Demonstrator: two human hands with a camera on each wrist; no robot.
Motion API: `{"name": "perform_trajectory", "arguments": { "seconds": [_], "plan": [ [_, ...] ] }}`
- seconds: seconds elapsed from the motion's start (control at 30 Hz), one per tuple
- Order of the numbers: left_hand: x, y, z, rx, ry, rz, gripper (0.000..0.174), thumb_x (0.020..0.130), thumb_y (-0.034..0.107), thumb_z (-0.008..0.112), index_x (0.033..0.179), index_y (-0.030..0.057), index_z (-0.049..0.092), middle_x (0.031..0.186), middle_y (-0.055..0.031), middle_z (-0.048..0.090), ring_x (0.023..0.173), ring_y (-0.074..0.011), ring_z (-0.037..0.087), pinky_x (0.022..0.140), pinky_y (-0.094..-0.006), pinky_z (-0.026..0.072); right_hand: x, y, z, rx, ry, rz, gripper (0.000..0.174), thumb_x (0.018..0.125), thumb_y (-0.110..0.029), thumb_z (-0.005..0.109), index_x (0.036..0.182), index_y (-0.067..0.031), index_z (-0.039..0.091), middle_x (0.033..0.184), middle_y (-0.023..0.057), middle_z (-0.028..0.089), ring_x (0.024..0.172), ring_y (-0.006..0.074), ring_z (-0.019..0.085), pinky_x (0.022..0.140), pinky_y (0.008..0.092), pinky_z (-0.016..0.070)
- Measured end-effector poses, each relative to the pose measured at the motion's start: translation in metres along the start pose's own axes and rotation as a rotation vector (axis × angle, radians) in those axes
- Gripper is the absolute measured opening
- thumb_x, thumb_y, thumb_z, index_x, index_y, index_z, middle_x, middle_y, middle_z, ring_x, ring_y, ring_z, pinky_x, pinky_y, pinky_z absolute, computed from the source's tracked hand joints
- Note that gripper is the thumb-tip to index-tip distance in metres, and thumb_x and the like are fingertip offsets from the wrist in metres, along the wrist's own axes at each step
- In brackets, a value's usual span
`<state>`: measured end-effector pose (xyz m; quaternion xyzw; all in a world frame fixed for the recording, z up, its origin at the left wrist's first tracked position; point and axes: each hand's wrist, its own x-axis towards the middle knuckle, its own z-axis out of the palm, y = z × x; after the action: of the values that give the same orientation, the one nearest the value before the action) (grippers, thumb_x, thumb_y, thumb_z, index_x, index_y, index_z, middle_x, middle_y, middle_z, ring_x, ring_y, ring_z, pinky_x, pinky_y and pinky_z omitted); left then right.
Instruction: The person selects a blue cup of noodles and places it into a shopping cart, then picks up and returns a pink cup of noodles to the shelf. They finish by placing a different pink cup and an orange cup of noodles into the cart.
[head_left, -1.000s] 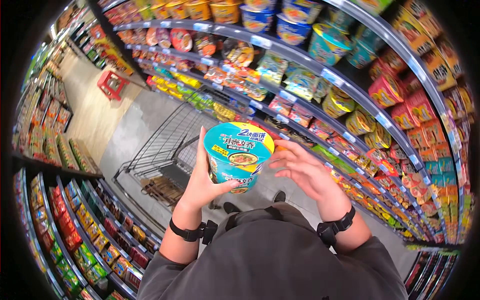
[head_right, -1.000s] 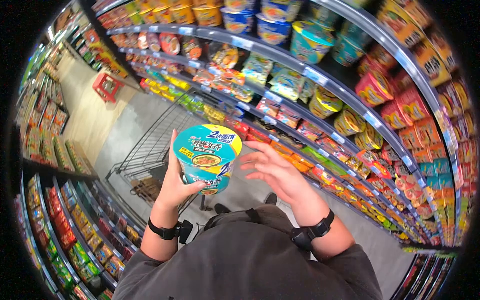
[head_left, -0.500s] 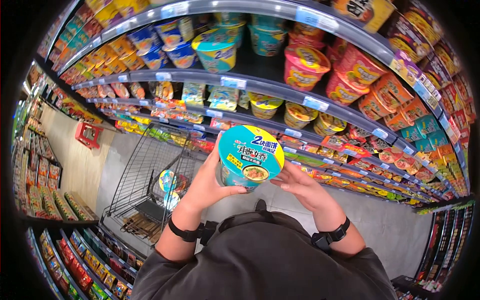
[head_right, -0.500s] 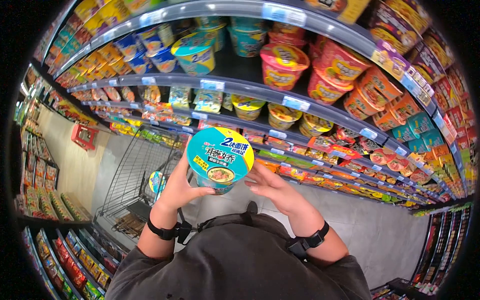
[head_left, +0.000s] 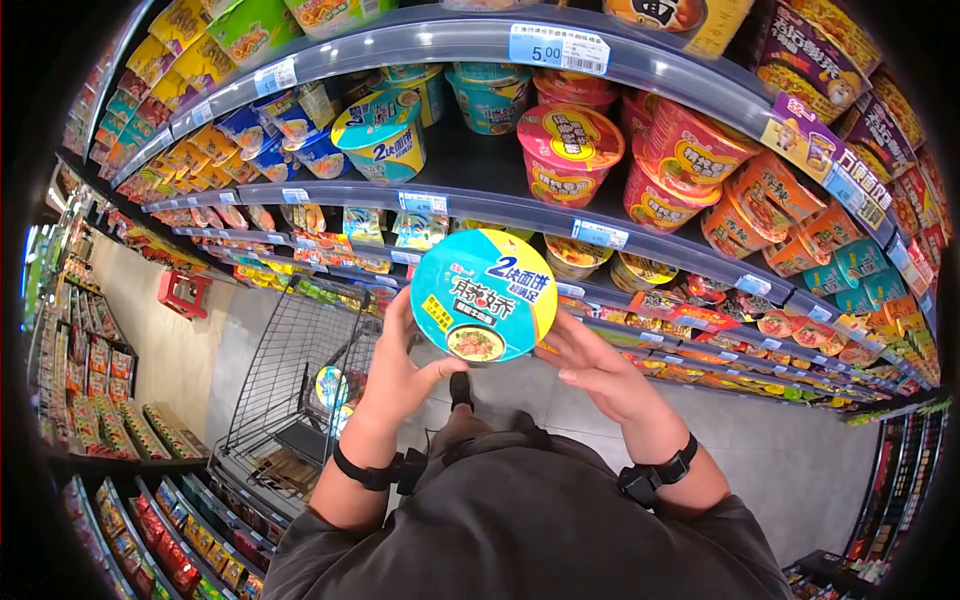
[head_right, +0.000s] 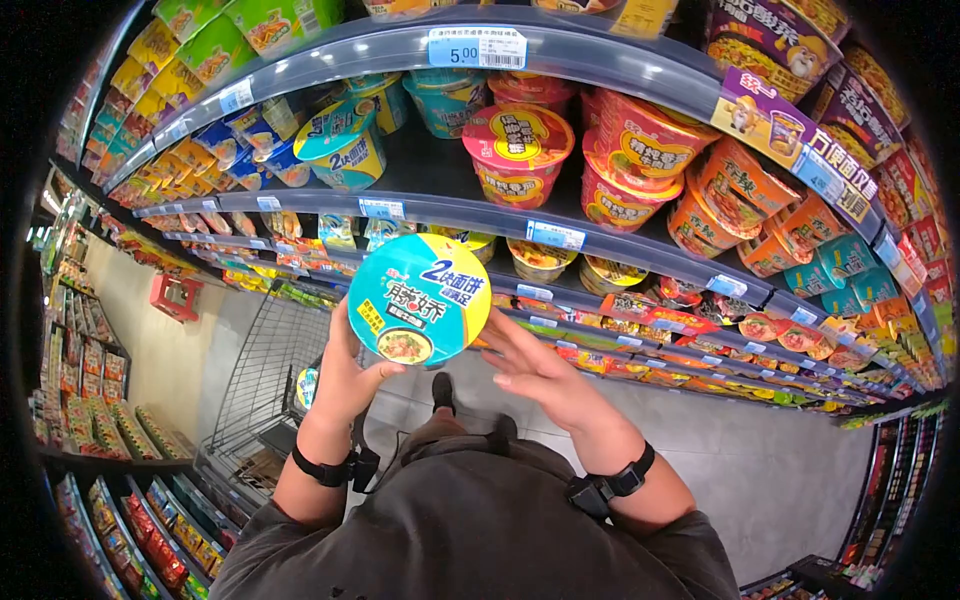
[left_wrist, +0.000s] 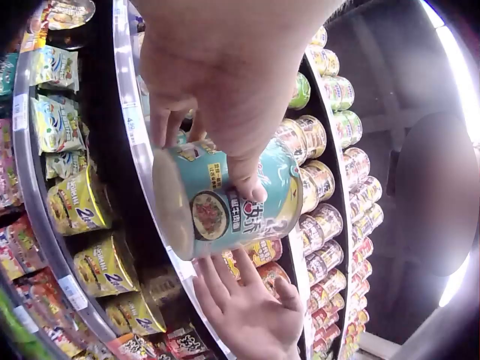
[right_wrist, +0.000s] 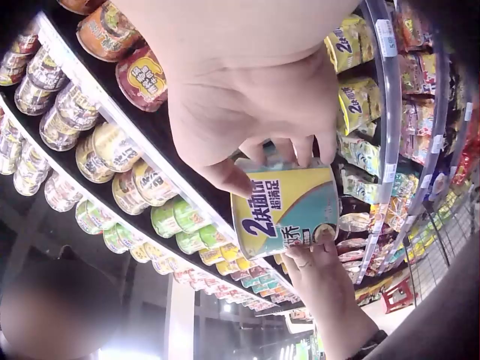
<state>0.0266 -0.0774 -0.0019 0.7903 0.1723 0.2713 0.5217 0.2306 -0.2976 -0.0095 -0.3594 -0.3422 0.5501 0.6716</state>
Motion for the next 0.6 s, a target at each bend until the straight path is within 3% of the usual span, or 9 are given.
{"name": "perform_trajectory", "arguments": {
  "seconds": [0.17,0.23,0.3,0.4,0.6],
  "plan": [
    [0.036,-0.017,-0.011,-0.128,-0.004,-0.003,0.100,0.080,0.020,0.091,0.156,-0.0008,0.029,0.147,-0.0191,0.052,0.136,-0.0310,0.054,0.114,-0.0447,0.0426,0.035,-0.015,0.002,-0.014,-0.014,-0.082,0.088,0.096,-0.007,0.061,0.168,-0.0053,0.010,0.174,0.0148,0.014,0.161,0.0295,0.012,0.128,0.0506,0.0132],
    [0.058,-0.023,-0.015,-0.120,0.018,0.101,0.094,0.082,0.018,0.089,0.154,-0.0010,0.033,0.149,-0.0183,0.047,0.134,-0.0299,0.055,0.112,-0.0435,0.0441,0.049,-0.023,0.003,-0.020,0.009,-0.101,0.089,0.095,-0.007,0.061,0.168,-0.0050,0.009,0.174,0.0149,0.014,0.162,0.0292,0.010,0.128,0.0507,0.0116],
    [0.082,-0.018,-0.020,-0.144,-0.003,0.139,0.094,0.080,0.018,0.090,0.154,-0.0010,0.035,0.149,-0.0189,0.044,0.138,-0.0320,0.050,0.113,-0.0442,0.0425,0.065,-0.030,0.003,-0.030,0.031,-0.125,0.091,0.094,-0.007,0.061,0.168,-0.0048,0.009,0.174,0.0149,0.013,0.162,0.0289,0.008,0.128,0.0508,0.0099],
    [0.117,-0.016,-0.026,0.079,-0.042,0.249,0.100,0.073,0.017,0.094,0.153,0.0000,0.036,0.148,-0.0205,0.044,0.139,-0.0391,0.044,0.115,-0.0475,0.0386,0.091,-0.040,0.001,-0.031,0.057,-0.183,0.094,0.091,-0.007,0.062,0.168,-0.0040,0.008,0.175,0.0144,0.010,0.163,0.0289,0.004,0.128,0.0512,0.0067],
    [0.179,-0.019,-0.026,0.092,-0.038,0.193,0.086,0.072,0.015,0.094,0.142,-0.0005,0.046,0.141,-0.0205,0.051,0.131,-0.0395,0.052,0.109,-0.0464,0.0436,0.138,-0.053,0.000,-0.095,0.149,-0.229,0.100,0.088,-0.009,0.063,0.167,-0.0021,0.004,0.175,0.0143,0.005,0.162,0.0318,0.002,0.129,0.0522,0.0057]
  ]
}}
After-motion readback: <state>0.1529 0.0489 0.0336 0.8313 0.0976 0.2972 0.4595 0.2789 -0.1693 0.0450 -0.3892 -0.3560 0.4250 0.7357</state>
